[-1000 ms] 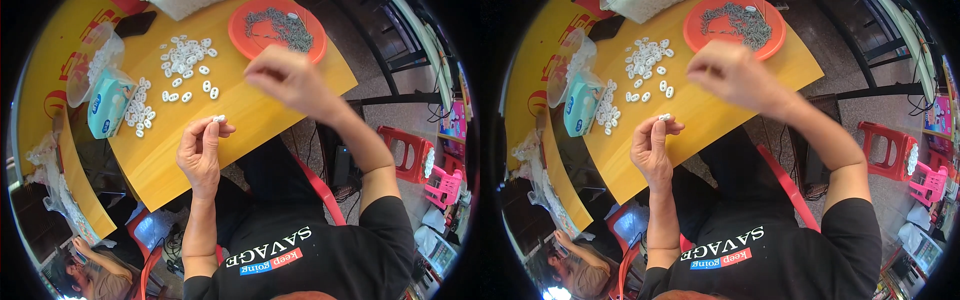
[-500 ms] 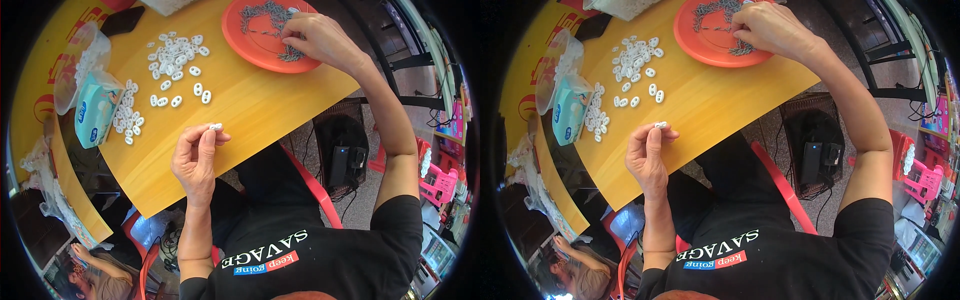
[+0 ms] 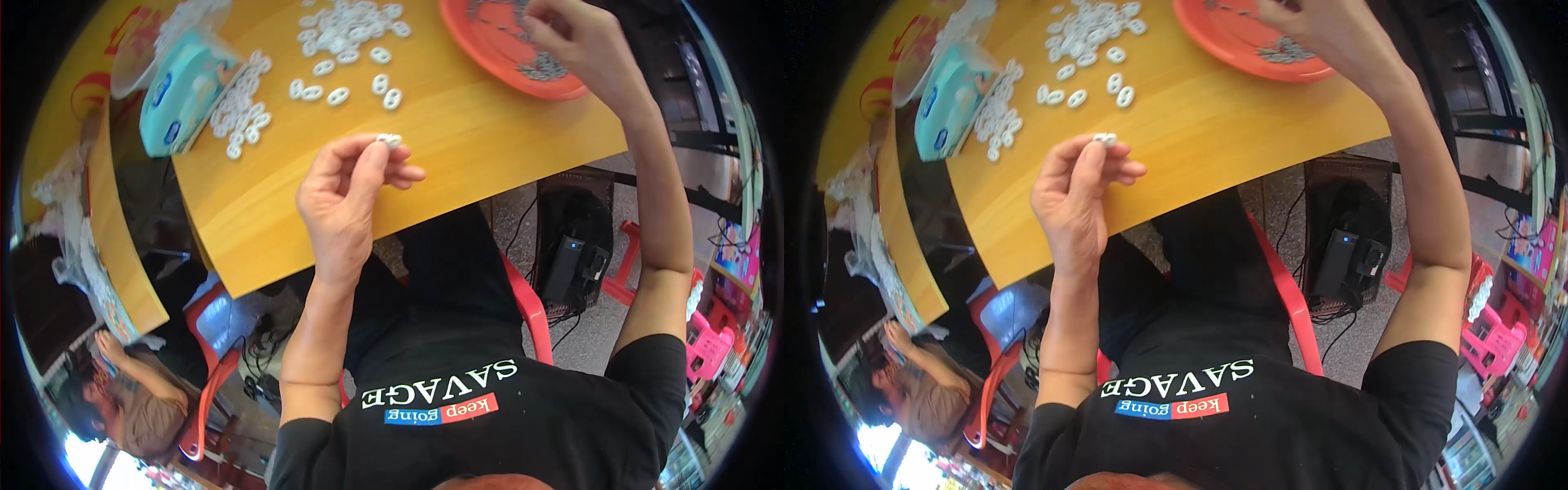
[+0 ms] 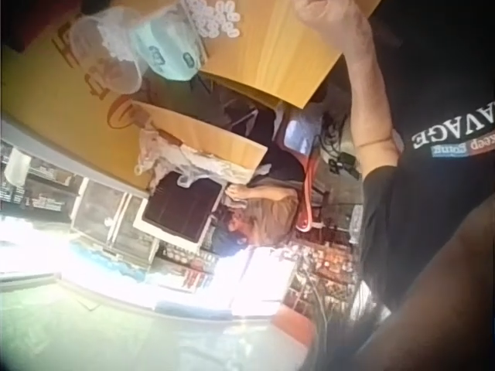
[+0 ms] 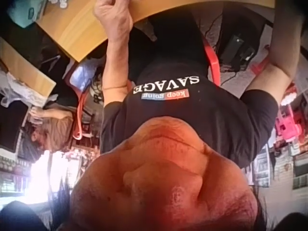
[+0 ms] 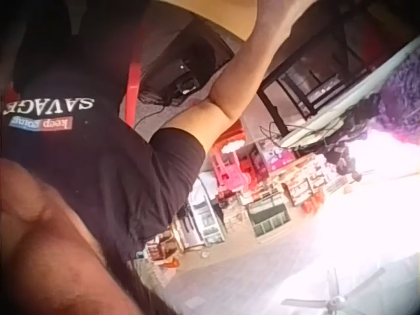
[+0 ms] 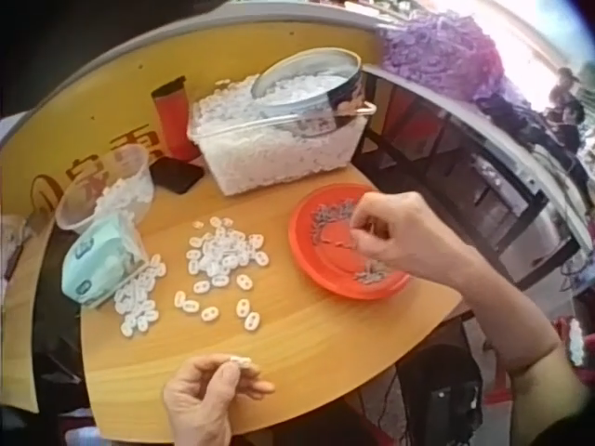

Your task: Manually attaching metal split rings to small white plastic components.

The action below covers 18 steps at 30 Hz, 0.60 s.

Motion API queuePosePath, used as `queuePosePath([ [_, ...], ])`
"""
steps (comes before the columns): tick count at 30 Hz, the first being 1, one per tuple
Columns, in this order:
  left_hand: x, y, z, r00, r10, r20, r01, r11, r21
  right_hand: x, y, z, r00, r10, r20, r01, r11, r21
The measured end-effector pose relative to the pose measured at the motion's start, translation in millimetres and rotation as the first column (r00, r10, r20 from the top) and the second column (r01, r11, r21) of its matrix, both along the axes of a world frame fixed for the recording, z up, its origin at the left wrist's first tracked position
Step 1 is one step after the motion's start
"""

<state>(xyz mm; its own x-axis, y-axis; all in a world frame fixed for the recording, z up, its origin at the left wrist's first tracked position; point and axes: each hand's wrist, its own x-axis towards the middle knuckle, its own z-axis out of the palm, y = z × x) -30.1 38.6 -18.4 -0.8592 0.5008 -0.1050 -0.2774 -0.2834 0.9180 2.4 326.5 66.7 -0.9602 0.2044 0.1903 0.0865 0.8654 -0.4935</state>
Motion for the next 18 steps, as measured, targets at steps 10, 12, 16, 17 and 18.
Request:
queuePosePath([
  [10, 9.7, -13.3, 11.1, 0.999, -0.004, -0.053, 0.006, 0.999, 0.047, 19.1, -101.8, -53.7, 0.978, 0.083, -0.194, -0.211, 0.403, -0.890],
  [12, 12.2, -17.1, 14.1, 0.998, -0.001, -0.067, 0.005, 0.999, 0.052, 22.5, -120.9, -58.7, 0.977, 0.137, -0.164, -0.190, 0.211, -0.959],
  [16, 16.2, -26.1, 21.1, 0.993, 0.007, -0.116, 0.000, 0.998, 0.064, 25.9, -143.5, -59.7, 0.981, 0.173, -0.091, -0.105, 0.074, -0.992],
  [17, 17.1, -27.9, 22.8, 0.993, 0.014, -0.116, -0.006, 0.998, 0.066, 26.8, -146.1, -58.4, 0.980, 0.179, -0.091, -0.106, 0.076, -0.991],
  [18, 17.9, -29.7, 24.7, 0.992, 0.008, -0.127, 0.000, 0.998, 0.066, 27.7, -148.5, -56.9, 0.979, 0.181, -0.098, -0.108, 0.047, -0.993],
])
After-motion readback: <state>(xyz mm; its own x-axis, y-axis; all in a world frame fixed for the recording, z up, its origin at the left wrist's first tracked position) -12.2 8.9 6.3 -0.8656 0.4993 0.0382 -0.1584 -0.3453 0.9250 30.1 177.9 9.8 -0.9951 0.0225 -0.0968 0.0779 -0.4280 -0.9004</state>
